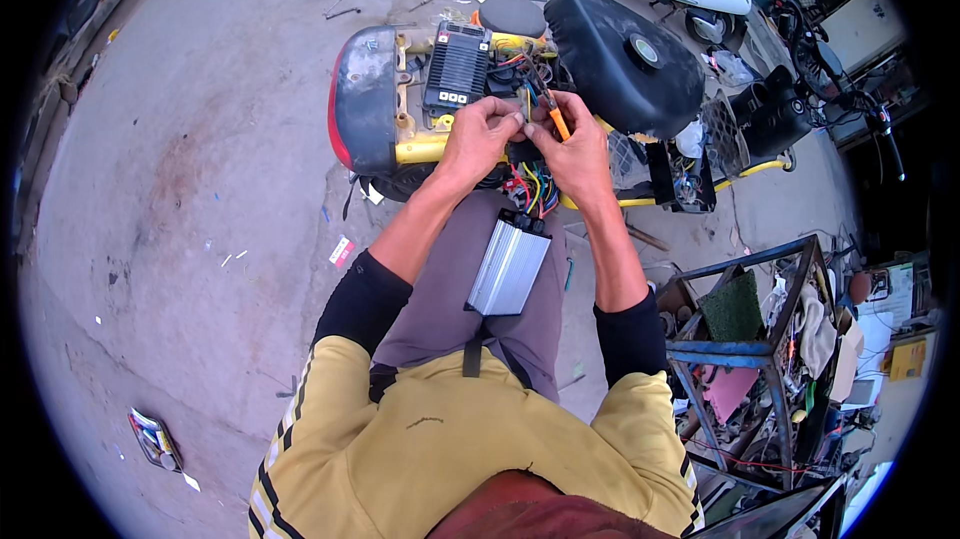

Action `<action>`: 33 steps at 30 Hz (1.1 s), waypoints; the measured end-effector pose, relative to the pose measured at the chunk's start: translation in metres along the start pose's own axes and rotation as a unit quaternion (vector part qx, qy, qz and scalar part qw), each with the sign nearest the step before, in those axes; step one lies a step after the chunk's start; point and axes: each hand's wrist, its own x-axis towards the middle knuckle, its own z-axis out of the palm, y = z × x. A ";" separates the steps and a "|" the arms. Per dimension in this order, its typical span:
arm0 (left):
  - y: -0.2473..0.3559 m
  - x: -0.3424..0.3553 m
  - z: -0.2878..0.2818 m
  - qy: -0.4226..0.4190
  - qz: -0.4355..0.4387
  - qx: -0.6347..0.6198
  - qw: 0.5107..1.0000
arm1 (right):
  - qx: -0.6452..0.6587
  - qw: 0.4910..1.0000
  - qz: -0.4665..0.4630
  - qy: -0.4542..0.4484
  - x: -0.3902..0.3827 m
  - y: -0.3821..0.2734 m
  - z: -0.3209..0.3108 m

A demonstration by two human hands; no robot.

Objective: The person repairs the electrical wiring of a yellow scooter by stripping wire ends, twisting them together, and wrapping the connections with electrical tape. The person uses pliers to strip the insulation and hands to twist and tape the wires.

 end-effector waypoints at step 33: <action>0.009 -0.010 0.017 0.084 0.082 0.223 0.968 | 0.331 0.928 0.161 0.061 0.002 0.017 0.014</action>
